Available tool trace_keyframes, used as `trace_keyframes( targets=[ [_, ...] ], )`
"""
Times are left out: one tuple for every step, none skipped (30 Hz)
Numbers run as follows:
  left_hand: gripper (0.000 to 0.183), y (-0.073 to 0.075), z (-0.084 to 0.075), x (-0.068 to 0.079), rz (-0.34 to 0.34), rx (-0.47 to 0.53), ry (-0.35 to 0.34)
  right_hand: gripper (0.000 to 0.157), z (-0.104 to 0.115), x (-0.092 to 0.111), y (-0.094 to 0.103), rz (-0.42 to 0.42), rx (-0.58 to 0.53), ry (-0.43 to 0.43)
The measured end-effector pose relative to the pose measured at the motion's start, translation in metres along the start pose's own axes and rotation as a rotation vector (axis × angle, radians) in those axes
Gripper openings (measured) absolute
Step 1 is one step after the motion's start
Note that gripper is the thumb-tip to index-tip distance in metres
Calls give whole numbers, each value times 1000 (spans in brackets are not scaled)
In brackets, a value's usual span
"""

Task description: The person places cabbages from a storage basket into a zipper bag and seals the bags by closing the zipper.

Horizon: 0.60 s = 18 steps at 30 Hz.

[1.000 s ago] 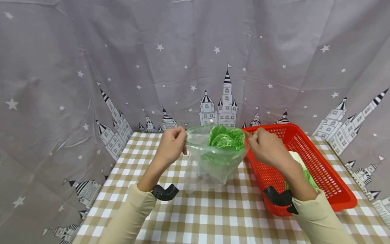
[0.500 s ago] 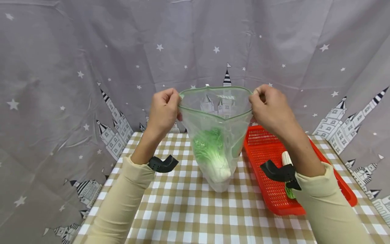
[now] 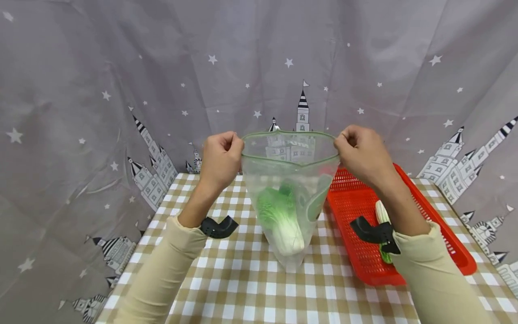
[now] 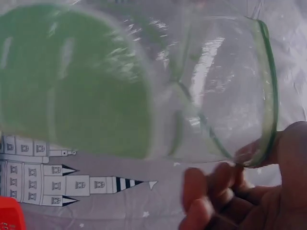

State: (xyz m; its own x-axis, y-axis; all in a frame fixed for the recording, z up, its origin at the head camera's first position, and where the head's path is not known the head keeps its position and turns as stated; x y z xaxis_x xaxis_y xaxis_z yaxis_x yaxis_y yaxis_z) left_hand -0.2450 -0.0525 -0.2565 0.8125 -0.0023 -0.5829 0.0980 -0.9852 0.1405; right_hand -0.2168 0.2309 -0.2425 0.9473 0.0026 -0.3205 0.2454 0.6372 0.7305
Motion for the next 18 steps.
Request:
trace_keyframes(
  targets=[
    [27, -2, 2, 1, 16, -3, -10, 23, -3, 0, -1, 15, 15, 2],
    [26, -4, 5, 2, 20, -3, -13, 22, -6, -1, -2, 10, 11, 0],
    [26, -5, 6, 2, 20, 0, -19, 23, -10, -1, -3, 10, -4, 1],
    [26, -6, 7, 2, 20, 5, -27, 23, -13, -1, -3, 26, -11, 2],
    [26, -7, 7, 2, 17, 5, -39, 24, -17, 0, -3, 49, -6, 9],
    [25, -9, 7, 2, 12, 8, -55, 24, -21, 1, -4, 76, -1, 18],
    [24, -10, 6, 2, 8, 11, -71, 24, -25, 2, -5, 104, -5, 26],
    [24, -12, 6, 2, 4, 10, -85, 24, -29, 3, -7, 138, -11, 32],
    [23, -14, 6, 2, 5, 12, -95, 23, -34, 5, -9, 179, -13, 38],
    [22, -16, 5, 3, 7, 1, -102, 22, -37, 8, -11, 225, -25, 36],
    [22, -18, 5, 3, 11, -14, -104, 20, -41, 10, -14, 265, -37, 31],
    [21, -21, 6, 4, 18, -29, -96, 18, -45, 11, -16, 304, -50, 28],
    [21, -24, 7, 4, 34, -47, -80, 19, -48, 14, -18, 343, -62, 16],
    [21, -28, 8, 5, 51, -69, -63, 20, -52, 15, -20, 374, -70, -1],
    [21, -32, 11, 5, 69, -89, -44, 22, -56, 17, -20, 397, -75, -21],
    [21, -37, 13, 5, 90, -108, -27, 26, -61, 19, -20, 404, -81, -39],
    [20, -41, 15, 5, 109, -120, -10, 29, -68, 20, -20, 400, -72, -52],
    [20, -46, 16, 4, 128, -130, 6, 32, -75, 20, -20, 390, -54, -67]
  ],
)
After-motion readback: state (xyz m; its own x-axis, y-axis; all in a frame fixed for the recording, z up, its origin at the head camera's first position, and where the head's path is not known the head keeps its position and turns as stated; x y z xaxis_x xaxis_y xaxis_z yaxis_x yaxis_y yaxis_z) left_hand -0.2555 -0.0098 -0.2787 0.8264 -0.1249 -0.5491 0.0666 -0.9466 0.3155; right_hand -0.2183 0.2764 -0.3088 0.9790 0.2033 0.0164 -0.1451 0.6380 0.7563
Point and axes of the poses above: each hand's wrist, its own x-axis away from the middle knuckle, its own y-axis out of the back of the hand, z = x × y, the point moved 1 cm from there along -x, towards the middle knuckle, and after that the axes turned 13 degrees about x, right-handed, at the moved point
